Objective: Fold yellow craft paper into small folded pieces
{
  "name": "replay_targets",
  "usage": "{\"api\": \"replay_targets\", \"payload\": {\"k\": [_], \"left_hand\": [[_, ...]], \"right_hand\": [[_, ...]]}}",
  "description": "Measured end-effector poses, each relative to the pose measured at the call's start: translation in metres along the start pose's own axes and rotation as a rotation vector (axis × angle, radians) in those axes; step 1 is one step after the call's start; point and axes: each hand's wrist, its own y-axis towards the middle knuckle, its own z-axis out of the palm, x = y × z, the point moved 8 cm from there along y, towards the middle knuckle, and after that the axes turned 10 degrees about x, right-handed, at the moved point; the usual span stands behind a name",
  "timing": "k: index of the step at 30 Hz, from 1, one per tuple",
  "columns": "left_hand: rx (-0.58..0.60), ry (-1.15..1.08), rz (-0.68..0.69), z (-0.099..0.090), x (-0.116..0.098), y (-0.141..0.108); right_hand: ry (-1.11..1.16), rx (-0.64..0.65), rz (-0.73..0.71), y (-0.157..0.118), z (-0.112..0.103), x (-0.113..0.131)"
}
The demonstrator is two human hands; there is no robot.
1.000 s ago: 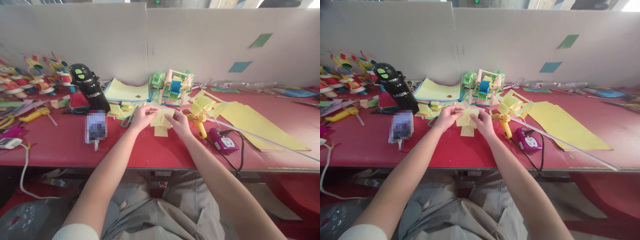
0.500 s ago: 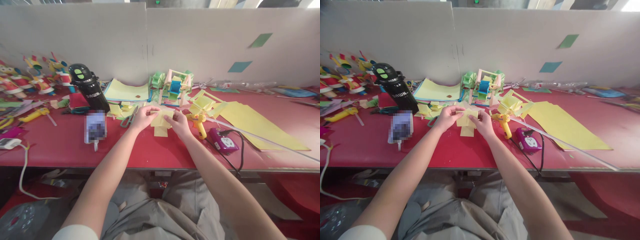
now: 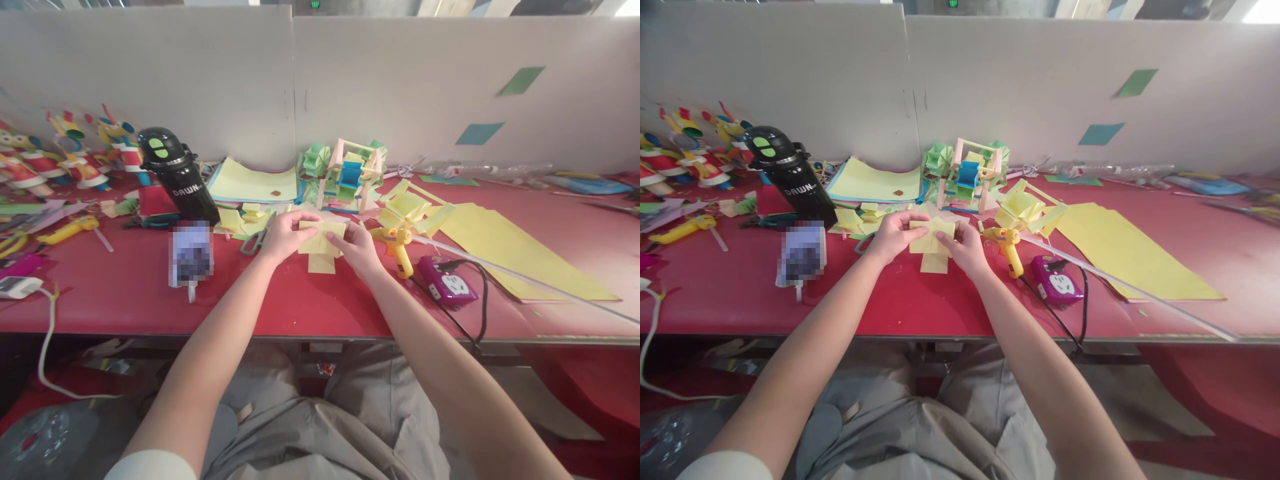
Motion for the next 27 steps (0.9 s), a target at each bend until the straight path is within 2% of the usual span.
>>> {"api": "replay_targets", "payload": {"k": [6,17,27], "left_hand": [[0.006,-0.104,0.019,0.0007,0.0052,0.0016],[0.058,-0.122,-0.029,0.0046,0.0029,0.0003],[0.059,-0.102,-0.028,0.0053,0.003,0.0003]], "right_hand": [[-0.006,0.028,0.018,0.0016,0.0013,-0.0046],[0.01,0.022,0.044,-0.0005,0.0028,-0.0029],[-0.003,0.014,0.047,0.0004,0.0013,-0.0044]]}}
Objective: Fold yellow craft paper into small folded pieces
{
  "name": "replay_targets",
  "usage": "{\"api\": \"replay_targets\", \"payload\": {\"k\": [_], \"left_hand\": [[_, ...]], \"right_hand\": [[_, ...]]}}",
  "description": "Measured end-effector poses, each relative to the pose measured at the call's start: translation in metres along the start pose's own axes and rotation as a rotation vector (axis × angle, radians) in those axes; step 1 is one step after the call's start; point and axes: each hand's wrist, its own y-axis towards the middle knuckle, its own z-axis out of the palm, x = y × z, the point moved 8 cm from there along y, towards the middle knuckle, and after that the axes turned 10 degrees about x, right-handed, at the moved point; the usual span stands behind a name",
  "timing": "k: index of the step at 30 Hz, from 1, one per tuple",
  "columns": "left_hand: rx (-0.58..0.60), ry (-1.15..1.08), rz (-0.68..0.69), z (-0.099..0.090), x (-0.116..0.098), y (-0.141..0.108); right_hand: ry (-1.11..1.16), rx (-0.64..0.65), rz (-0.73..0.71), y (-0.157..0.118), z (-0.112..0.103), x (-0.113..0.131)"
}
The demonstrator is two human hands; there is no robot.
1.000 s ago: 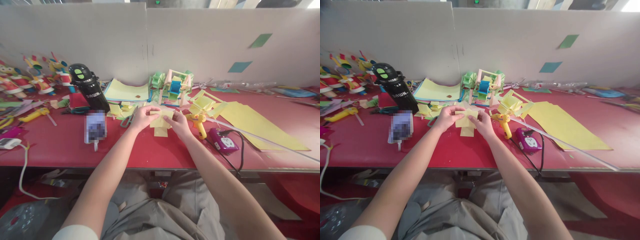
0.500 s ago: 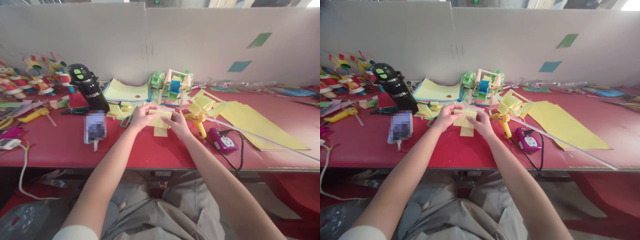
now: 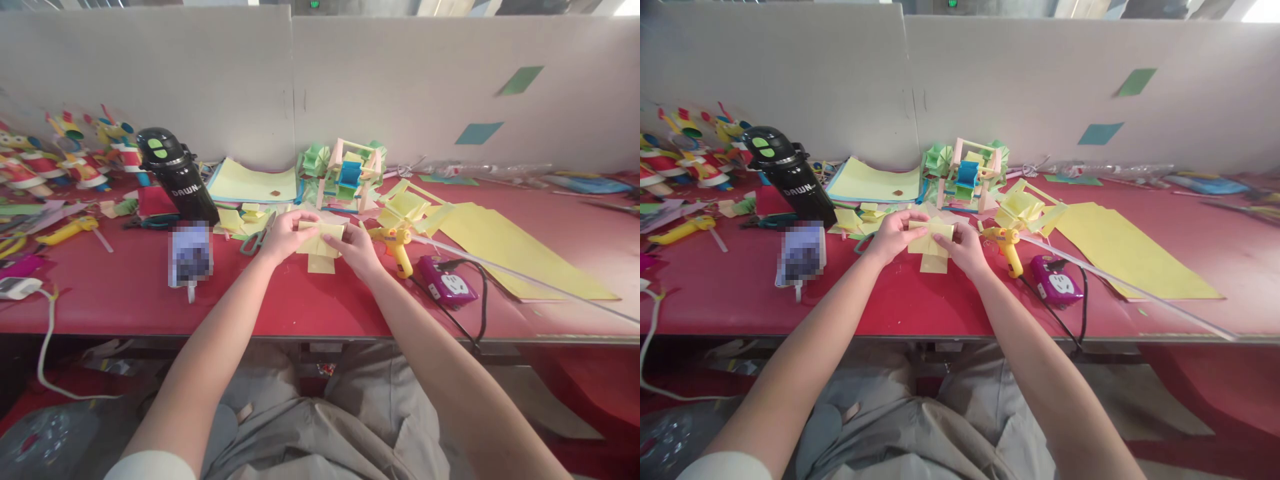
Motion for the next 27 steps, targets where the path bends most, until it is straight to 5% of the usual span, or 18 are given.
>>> {"api": "replay_targets", "payload": {"k": [27], "left_hand": [[-0.076,0.057,-0.007,-0.006,0.003,0.0008]], "right_hand": [[-0.086,-0.016,-0.043,0.0002,-0.0019,0.0047]]}}
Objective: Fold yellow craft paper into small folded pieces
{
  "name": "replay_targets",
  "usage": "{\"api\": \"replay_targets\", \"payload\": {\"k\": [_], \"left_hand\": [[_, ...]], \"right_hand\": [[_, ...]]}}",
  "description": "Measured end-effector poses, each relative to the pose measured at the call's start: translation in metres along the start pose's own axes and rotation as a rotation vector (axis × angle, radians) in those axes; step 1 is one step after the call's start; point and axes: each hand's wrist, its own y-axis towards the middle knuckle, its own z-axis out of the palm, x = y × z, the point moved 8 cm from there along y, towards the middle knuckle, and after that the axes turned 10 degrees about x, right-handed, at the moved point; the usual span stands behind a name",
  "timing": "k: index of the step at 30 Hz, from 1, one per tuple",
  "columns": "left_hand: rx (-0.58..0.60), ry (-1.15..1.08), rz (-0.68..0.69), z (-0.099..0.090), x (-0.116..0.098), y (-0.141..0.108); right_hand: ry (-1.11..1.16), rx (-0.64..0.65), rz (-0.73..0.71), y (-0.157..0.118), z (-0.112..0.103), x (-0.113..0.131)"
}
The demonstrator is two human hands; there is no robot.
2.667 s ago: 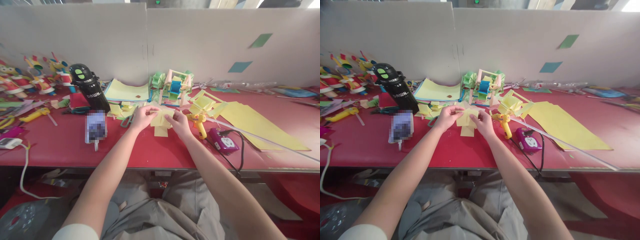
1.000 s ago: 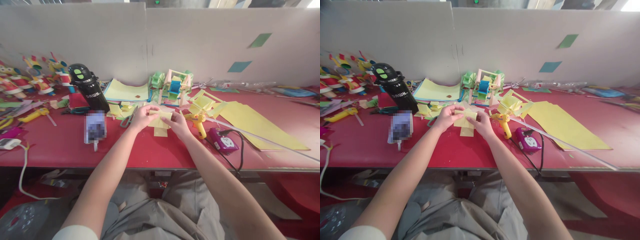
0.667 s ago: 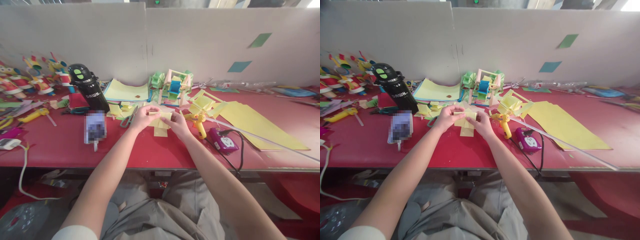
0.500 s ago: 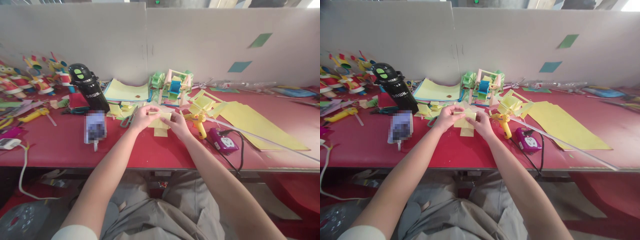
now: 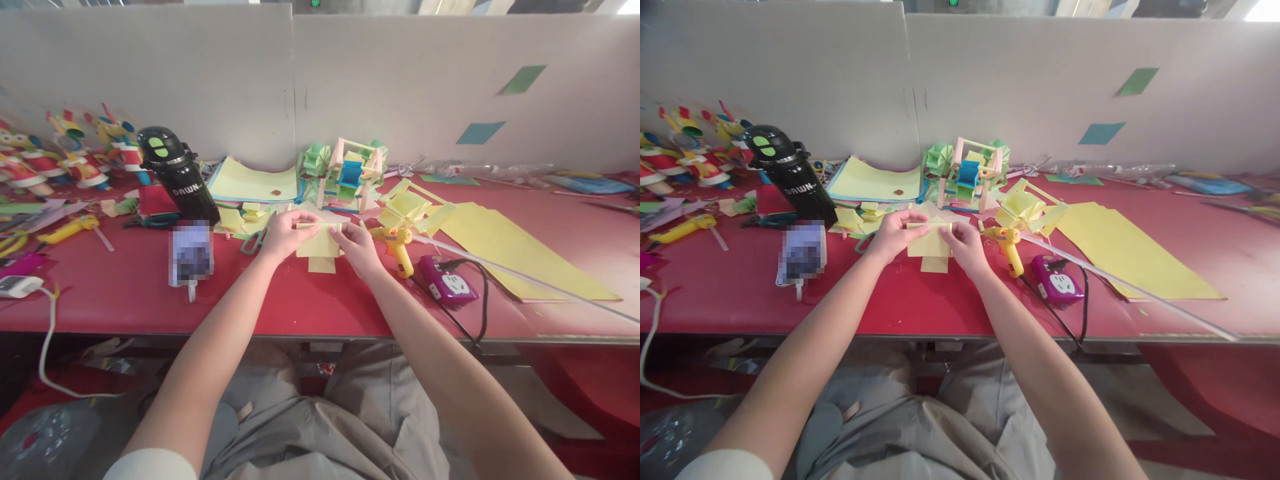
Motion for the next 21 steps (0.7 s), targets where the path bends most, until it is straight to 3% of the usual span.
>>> {"api": "replay_targets", "payload": {"k": [21], "left_hand": [[0.033,-0.039,0.036,0.0072,-0.0065,-0.0014]], "right_hand": [[0.019,-0.014,0.032,-0.003,0.0019,0.0015]]}}
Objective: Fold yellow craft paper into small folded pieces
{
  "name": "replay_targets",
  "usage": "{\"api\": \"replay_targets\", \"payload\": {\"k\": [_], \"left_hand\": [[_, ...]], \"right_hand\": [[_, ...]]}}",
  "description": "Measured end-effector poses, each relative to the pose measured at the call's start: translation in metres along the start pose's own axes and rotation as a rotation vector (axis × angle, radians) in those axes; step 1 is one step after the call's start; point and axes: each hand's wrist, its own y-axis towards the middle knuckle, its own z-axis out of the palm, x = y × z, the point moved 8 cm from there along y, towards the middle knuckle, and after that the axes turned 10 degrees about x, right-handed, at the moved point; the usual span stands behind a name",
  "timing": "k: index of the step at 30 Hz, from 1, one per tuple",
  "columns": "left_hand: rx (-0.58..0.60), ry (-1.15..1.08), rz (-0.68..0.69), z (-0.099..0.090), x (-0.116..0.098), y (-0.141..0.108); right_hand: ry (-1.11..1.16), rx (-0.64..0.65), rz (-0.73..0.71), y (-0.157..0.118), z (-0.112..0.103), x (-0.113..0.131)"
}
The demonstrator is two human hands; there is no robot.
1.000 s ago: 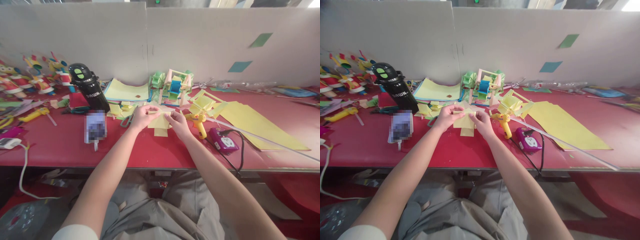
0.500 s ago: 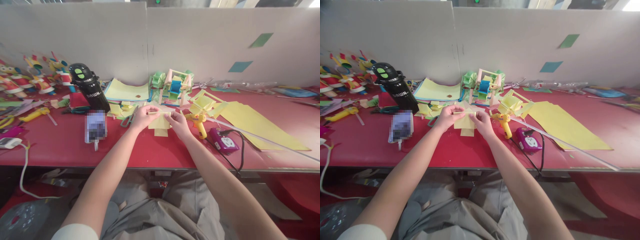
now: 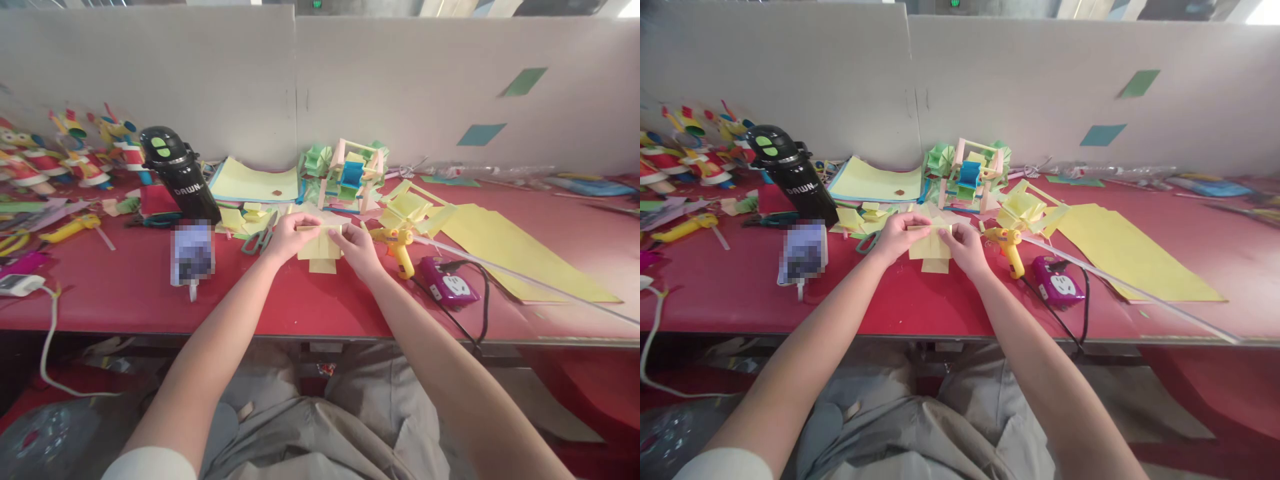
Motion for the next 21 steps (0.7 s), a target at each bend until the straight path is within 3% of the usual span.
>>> {"api": "replay_targets", "payload": {"k": [5,21], "left_hand": [[0.008,0.029,0.018,0.0016,-0.0023,-0.0011],[0.066,0.039,-0.015,0.0047,-0.0056,-0.0024]], "right_hand": [[0.049,0.046,-0.003,0.0,0.0039,0.0004],[0.065,0.028,-0.008,0.0002,0.0016,-0.0005]]}}
